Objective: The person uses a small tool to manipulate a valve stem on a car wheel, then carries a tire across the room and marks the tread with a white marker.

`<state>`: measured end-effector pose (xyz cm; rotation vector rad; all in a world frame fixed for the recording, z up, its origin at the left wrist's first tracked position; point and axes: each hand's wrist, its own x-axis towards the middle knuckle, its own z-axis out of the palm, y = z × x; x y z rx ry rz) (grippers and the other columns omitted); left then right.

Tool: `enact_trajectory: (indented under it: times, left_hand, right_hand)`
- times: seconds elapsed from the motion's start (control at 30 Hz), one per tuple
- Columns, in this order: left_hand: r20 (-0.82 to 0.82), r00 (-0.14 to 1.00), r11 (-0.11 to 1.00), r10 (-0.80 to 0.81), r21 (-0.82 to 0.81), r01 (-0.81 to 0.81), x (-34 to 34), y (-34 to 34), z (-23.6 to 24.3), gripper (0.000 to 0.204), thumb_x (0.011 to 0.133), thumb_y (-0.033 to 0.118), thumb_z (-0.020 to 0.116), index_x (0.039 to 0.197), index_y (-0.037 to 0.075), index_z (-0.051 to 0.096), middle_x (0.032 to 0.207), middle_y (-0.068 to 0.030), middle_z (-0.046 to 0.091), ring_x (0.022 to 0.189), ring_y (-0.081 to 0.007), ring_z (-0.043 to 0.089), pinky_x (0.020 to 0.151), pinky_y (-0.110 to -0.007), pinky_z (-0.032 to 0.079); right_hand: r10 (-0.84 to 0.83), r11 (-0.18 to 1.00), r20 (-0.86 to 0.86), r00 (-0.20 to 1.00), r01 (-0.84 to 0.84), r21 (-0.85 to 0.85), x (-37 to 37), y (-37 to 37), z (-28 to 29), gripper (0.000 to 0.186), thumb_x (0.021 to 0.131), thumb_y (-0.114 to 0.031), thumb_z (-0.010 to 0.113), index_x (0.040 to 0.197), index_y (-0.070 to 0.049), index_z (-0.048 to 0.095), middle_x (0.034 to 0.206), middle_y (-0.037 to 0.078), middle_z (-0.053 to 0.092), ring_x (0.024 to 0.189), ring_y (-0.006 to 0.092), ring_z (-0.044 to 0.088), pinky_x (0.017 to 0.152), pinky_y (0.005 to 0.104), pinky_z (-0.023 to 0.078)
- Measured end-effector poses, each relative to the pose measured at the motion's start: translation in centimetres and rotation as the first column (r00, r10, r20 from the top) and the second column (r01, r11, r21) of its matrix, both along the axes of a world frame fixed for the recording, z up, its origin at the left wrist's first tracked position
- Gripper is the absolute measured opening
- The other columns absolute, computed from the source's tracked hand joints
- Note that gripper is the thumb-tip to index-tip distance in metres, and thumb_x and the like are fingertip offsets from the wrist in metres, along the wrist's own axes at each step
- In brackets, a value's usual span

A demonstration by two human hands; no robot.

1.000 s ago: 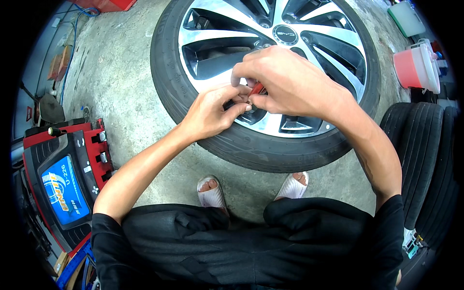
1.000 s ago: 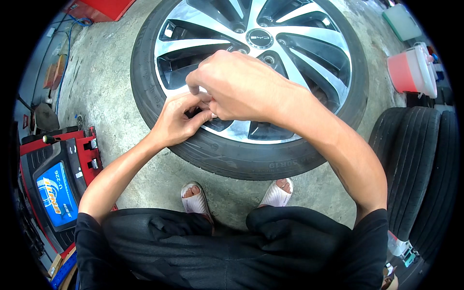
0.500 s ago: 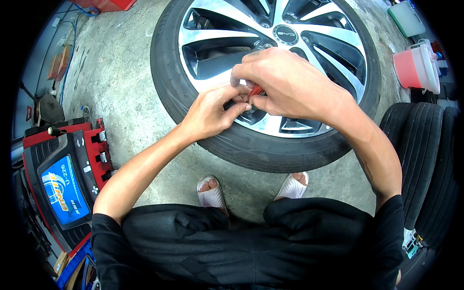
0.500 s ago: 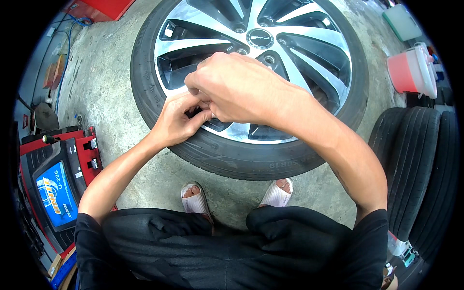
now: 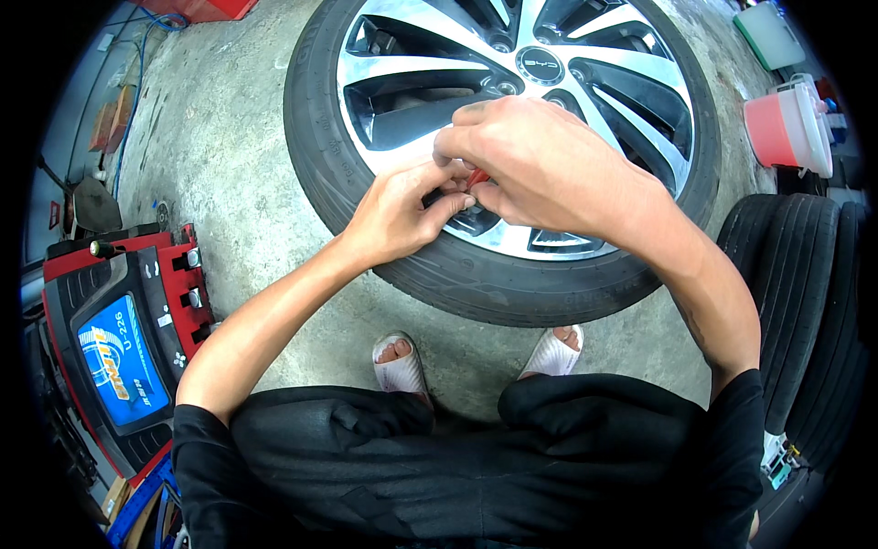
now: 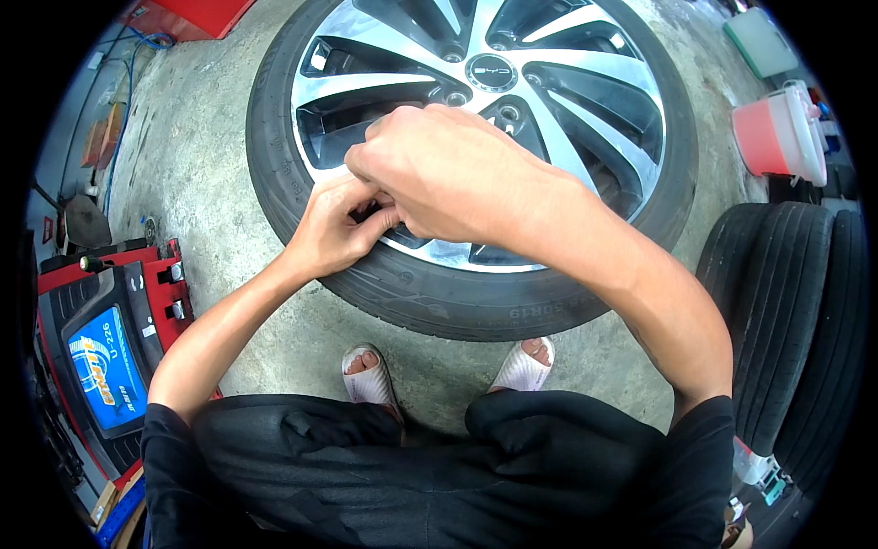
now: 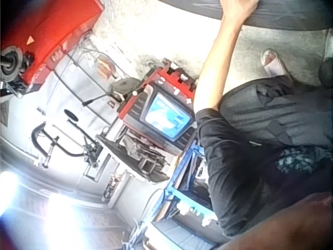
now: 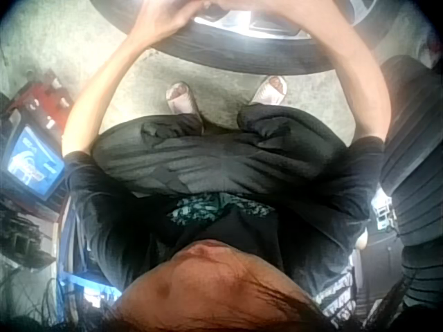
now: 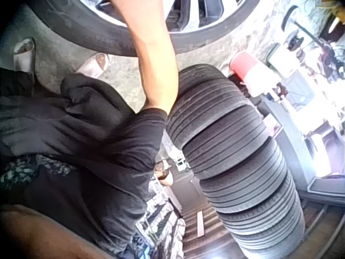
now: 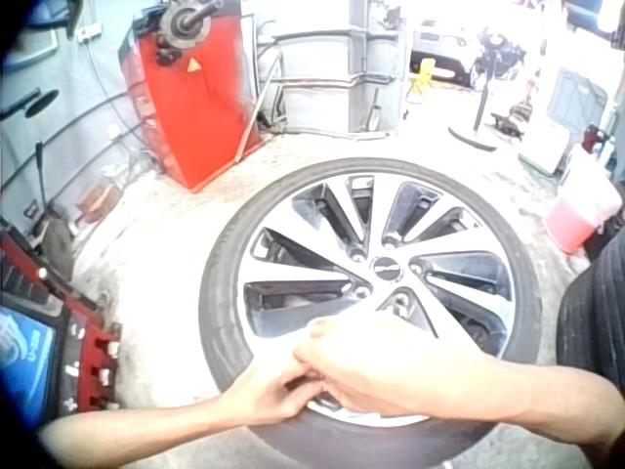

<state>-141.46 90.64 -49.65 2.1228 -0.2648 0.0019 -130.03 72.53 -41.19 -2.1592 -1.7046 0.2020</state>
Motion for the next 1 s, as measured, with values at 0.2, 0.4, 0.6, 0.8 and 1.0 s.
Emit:
enact_trajectory:
  times: [0.2,0.4,0.6,0.8,1.0]
  left_hand:
    - [0.001,1.000,1.000,-0.006,0.006,0.006,0.0,0.1,0.1,0.030,0.090,0.004,0.080,0.119,-0.001,0.073,0.107,-0.0164,0.076,0.095,-0.0265,0.078,0.081,-0.037,0.063]
    - [-0.011,1.000,0.996,0.018,-0.086,-0.019,0.2,-0.1,0.2,0.028,0.092,0.004,0.080,0.118,-0.002,0.073,0.099,-0.0131,0.076,0.094,-0.0209,0.078,0.075,-0.035,0.061]
    - [-0.110,0.994,0.977,0.026,-0.206,-0.048,0.4,0.0,0.0,0.019,0.097,-0.002,0.074,0.115,-0.007,0.071,0.100,-0.0125,0.078,0.091,-0.0172,0.079,0.080,-0.029,0.063]
    - [-0.084,0.996,0.972,0.013,-0.231,-0.032,0.3,0.0,-0.2,0.019,0.096,-0.003,0.075,0.115,-0.006,0.071,0.098,-0.0122,0.078,0.089,-0.0169,0.079,0.079,-0.029,0.063]
    - [-0.037,0.999,0.966,-0.003,-0.257,-0.007,0.5,0.0,0.0,0.022,0.096,-0.002,0.075,0.117,-0.005,0.072,0.098,-0.0123,0.079,0.089,-0.0160,0.078,0.078,-0.028,0.063]
  right_hand:
    - [0.005,1.000,-0.029,1.000,-0.005,-0.011,0.2,-0.1,0.4,0.013,0.079,-0.001,0.080,0.091,0.001,0.076,0.086,0.016,0.076,0.085,0.0318,0.078,0.075,0.0415,0.063]
    - [0.016,1.000,-0.067,0.998,-0.016,0.007,1.3,-0.4,0.5,0.018,0.078,-0.003,0.079,0.096,-0.002,0.078,0.089,0.016,0.076,0.089,0.0332,0.077,0.078,0.0424,0.062]
    - [-0.023,1.000,-0.203,0.979,0.023,-0.004,2.8,-0.8,0.3,0.031,0.078,-0.001,0.075,0.109,-0.003,0.080,0.086,0.015,0.076,0.085,0.0300,0.078,0.077,0.0387,0.062]
    - [-0.056,0.998,-0.264,0.963,0.052,-0.021,3.3,-1.0,0.1,0.029,0.080,-0.006,0.079,0.109,-0.002,0.080,0.087,0.016,0.077,0.085,0.0283,0.078,0.078,0.0368,0.062]
    - [-0.134,0.991,-0.298,0.945,0.126,-0.048,3.6,-1.3,0.3,0.028,0.080,-0.011,0.082,0.106,0.000,0.080,0.084,0.016,0.077,0.083,0.0262,0.078,0.078,0.0357,0.062]
